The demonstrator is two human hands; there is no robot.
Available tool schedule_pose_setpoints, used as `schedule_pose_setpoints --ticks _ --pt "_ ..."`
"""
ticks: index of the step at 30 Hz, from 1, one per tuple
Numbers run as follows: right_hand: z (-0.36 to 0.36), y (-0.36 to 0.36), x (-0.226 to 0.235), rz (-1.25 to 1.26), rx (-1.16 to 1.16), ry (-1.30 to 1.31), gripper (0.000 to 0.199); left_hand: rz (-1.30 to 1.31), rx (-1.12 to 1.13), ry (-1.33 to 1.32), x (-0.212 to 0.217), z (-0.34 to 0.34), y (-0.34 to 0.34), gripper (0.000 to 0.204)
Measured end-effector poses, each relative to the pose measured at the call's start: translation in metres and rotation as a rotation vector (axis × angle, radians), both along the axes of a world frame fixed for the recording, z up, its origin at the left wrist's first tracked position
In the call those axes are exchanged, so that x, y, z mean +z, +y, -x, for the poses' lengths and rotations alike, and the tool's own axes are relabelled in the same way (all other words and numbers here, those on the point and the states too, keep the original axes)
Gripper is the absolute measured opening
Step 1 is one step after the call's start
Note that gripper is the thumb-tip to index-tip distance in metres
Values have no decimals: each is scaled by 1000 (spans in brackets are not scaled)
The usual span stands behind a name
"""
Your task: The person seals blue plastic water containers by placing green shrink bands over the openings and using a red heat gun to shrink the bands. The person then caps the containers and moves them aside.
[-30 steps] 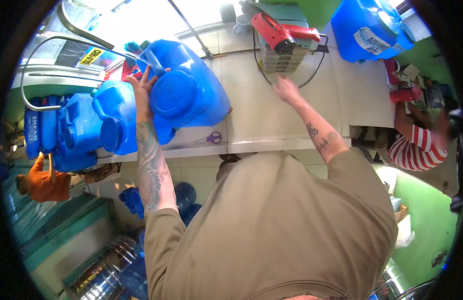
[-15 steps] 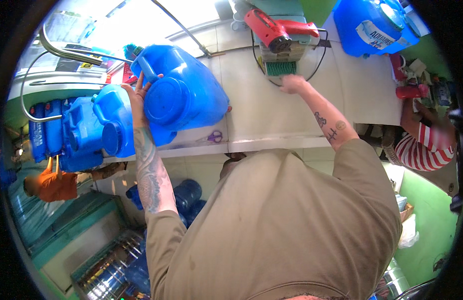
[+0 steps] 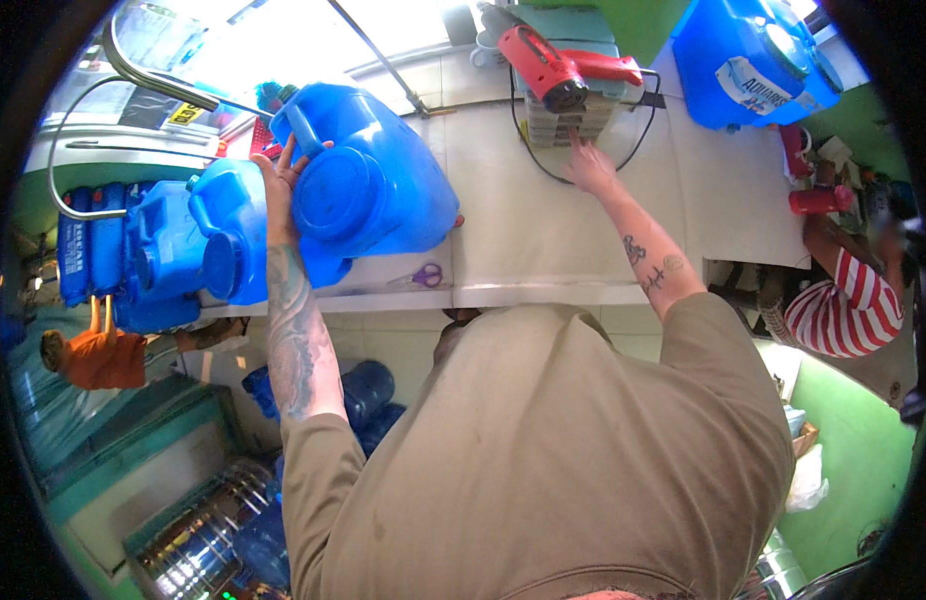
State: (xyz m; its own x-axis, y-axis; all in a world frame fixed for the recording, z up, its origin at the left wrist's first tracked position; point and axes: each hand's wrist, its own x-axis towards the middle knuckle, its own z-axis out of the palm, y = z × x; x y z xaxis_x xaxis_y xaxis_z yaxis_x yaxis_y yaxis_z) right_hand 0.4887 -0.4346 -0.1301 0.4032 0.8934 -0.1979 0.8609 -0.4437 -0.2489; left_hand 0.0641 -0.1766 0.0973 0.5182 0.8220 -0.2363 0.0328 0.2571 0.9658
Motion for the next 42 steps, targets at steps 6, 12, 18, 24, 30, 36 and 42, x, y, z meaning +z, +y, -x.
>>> schedule_pose_setpoints --ticks 6,12,18,24,30,36,42 --pt "-2 9 44 211 93 85 80 -4 9 -4 -2 1 -1 103" --pt "-34 -32 86 102 -12 338 35 -15 -36 -57 -3 1 -2 104" --pt "-36 -29 22 -435 -55 -200 20 7 49 5 -2 -3 -5 102" --pt "-54 -16 -21 -802 65 -217 16 -322 -18 256 33 17 -21 96" --pt "-41 -26 19 -689 -98 -38 22 -770 38 743 94 120 -14 92" --pt "9 -44 95 -570 -265 259 23 -701 -73 1491 71 200 -1 119" --pt "68 -26 183 -902 -12 -33 17 -717 21 947 49 244 16 91"
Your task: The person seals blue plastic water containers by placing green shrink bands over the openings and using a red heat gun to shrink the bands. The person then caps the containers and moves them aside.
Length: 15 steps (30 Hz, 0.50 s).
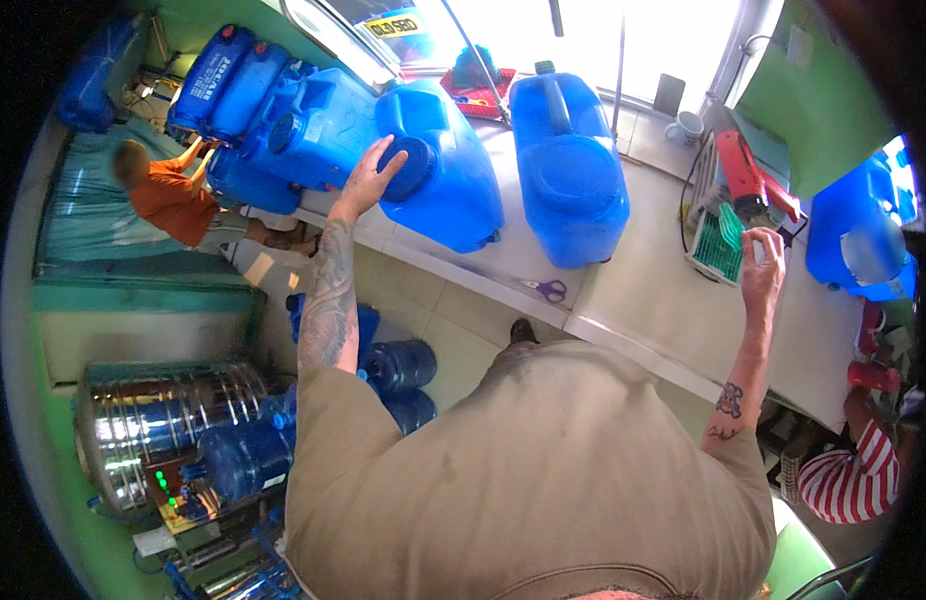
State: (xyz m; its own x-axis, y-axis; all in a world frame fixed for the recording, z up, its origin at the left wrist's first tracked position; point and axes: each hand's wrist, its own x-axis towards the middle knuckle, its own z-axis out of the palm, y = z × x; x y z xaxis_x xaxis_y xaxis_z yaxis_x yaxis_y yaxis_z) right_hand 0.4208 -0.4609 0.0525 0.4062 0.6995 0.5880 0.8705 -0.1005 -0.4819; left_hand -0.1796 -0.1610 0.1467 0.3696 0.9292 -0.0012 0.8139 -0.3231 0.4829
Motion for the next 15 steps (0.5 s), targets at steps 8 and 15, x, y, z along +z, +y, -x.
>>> schedule_pose_setpoints --ticks 8,15 --pt "131 58 103 -189 386 577 17 23 59 -293 -23 57 15 68" --pt "290 123 148 8 606 451 17 60 -225 -775 22 18 -42 51"
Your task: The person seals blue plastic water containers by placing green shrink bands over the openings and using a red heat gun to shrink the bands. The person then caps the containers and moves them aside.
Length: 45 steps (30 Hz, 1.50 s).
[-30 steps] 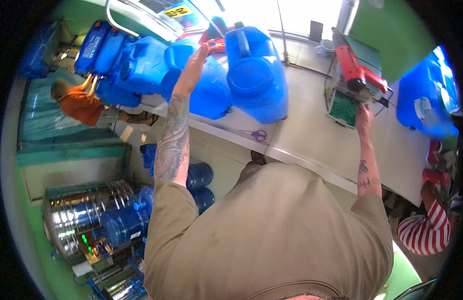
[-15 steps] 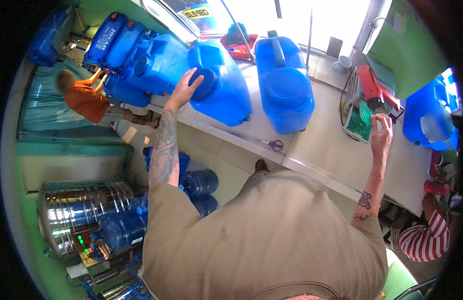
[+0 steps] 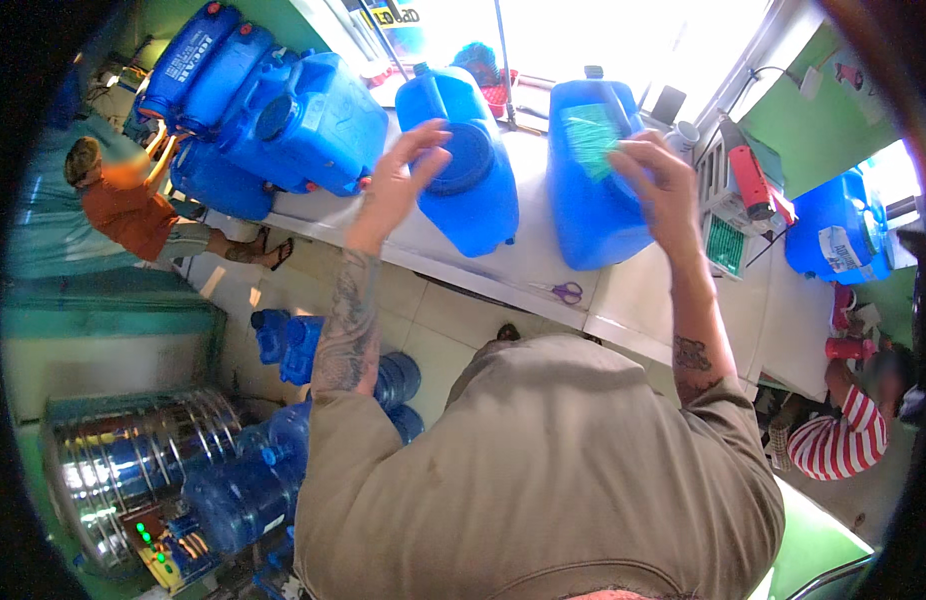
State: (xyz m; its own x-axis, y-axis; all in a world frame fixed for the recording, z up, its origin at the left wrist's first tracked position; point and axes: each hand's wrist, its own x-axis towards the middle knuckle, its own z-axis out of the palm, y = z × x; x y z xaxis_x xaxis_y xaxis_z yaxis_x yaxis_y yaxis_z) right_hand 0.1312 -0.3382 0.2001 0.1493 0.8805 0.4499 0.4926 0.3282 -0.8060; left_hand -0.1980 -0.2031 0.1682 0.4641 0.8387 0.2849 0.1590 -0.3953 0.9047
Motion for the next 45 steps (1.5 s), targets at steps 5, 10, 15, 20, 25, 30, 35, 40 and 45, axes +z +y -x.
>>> schedule_pose_setpoints --ticks 5,10,15,20,25,30,35,40,45 --pt "80 43 -6 28 142 99 19 -213 -61 84 21 -31 -29 31" --pt "98 64 -15 -53 130 134 22 -120 36 -30 18 -32 -19 13" --pt "81 73 -7 147 329 329 24 -134 -159 -296 26 -19 6 16" --pt "49 79 9 224 477 -142 25 -95 -392 64 50 21 33 47" --pt "45 92 11 14 401 -517 23 -472 -287 622 59 36 49 51" --pt "48 107 3 -47 379 -666 21 -677 -257 653 48 37 66 36" --pt "56 129 -23 -28 303 -747 21 -597 -178 730 32 32 85 22" --pt "64 130 -44 141 385 -504 24 -198 -280 687 33 36 83 18" --pt "67 119 -43 18 445 -530 17 -201 -383 679 33 42 74 19"
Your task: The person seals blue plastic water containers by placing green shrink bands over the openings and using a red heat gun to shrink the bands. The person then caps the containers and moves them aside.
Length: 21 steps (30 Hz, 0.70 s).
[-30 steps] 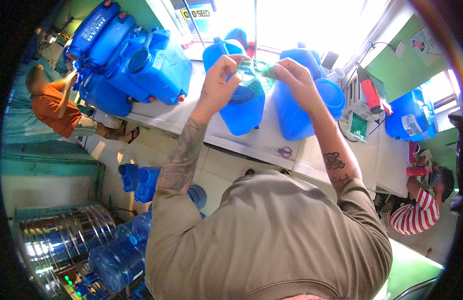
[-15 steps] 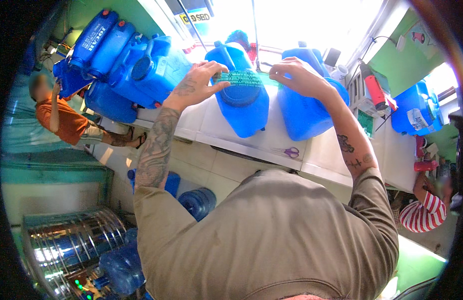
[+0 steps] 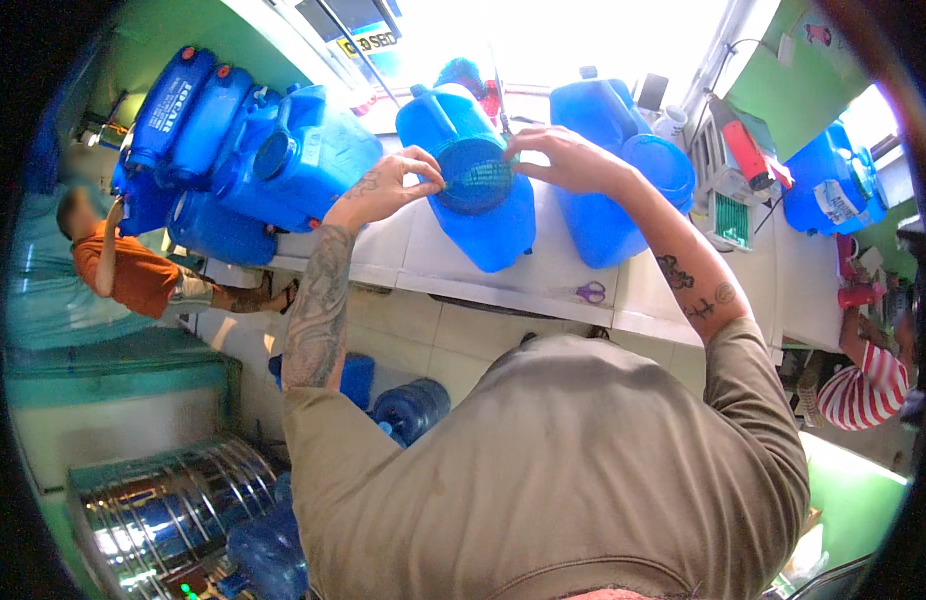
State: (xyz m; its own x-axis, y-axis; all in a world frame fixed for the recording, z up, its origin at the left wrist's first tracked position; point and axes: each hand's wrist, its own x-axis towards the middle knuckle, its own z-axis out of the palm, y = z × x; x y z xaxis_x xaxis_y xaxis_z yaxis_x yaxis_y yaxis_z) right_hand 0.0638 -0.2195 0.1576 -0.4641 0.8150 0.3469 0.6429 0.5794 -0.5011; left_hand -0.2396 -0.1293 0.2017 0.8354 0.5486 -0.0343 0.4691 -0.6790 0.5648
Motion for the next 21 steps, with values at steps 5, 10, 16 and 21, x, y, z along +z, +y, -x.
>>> schedule_pose_setpoints --ticks 5,10,16,21 --pt "8 -1 -6 -144 -55 -74 12 -59 24 43 -9 -3 6 17" --pt "4 8 -12 -23 -204 110 19 90 94 -86 -12 -8 20 19" --pt "4 -1 -13 -40 -16 -170 18 -146 -237 140 -1 -10 10 15" --pt "4 -23 12 -220 -98 161 19 -243 -139 -61 -3 -35 1 43"
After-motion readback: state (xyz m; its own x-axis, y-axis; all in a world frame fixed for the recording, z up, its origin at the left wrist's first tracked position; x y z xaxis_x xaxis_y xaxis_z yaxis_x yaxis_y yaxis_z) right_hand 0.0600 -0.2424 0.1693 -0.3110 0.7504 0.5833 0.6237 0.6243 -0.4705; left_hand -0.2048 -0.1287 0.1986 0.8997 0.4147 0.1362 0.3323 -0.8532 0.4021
